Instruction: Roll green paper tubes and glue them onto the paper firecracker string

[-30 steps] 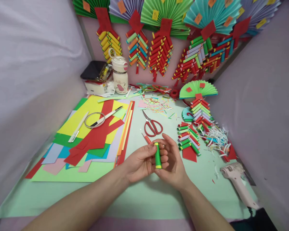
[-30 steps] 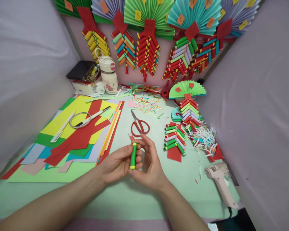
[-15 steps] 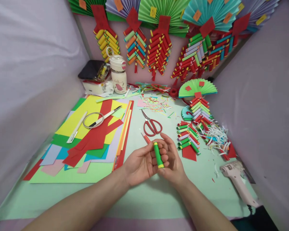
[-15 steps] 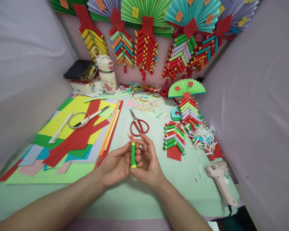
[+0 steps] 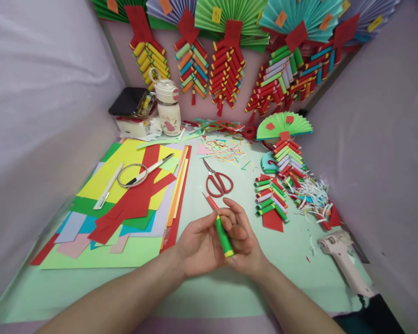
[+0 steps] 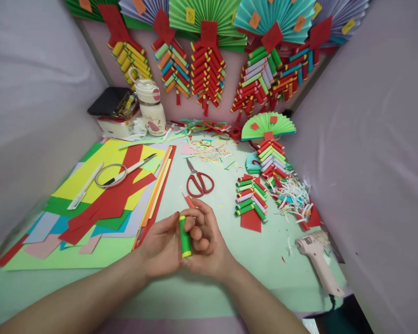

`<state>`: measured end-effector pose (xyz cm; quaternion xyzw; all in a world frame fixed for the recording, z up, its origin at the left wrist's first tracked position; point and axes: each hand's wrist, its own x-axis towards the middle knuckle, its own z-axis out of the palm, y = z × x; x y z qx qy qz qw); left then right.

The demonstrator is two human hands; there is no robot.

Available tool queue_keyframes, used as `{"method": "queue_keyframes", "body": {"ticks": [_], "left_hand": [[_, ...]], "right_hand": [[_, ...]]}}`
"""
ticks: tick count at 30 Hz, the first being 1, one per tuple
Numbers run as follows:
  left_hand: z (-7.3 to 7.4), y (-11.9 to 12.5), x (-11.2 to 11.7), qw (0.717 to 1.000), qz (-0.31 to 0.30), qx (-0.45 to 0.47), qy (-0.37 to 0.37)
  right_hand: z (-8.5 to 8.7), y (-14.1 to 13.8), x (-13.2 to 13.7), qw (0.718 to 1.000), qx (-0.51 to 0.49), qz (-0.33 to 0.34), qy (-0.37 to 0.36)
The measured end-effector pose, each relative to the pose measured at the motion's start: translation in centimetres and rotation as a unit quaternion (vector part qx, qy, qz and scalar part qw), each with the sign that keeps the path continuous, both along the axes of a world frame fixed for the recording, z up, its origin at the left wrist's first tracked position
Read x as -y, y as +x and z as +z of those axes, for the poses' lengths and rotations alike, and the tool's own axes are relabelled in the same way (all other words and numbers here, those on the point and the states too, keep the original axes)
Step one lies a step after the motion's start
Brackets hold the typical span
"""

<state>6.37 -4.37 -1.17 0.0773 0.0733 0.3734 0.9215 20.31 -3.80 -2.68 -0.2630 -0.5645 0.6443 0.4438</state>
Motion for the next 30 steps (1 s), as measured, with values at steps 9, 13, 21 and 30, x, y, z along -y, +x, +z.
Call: {"method": "queue_keyframes", "body": {"ticks": [9, 13, 21, 30], "left_hand": [[-0.4, -0.5, -1.4, 0.988, 0.066, -0.134, -0.038], [0.0, -0.6, -1.7, 0.976, 0.124, -0.177, -0.039], [0.0, -1.0, -2.6, 0.938, 0.26, -0.228, -0.025], [0.2, -0.5, -2.1, 0.913, 0.261, -0.312, 0.031]], "right_hand": [[0.5, 1.0, -1.1, 1.0, -0.004, 0.003, 0.029], [0.4, 1.2, -1.5, 0.997, 0.031, -0.042, 0.063], [0.0, 2.0, -2.4, 0.964, 0.181, -0.191, 0.043], [0.2, 2.0, -2.4, 0.969, 0.188, -0.158, -0.018]]}}
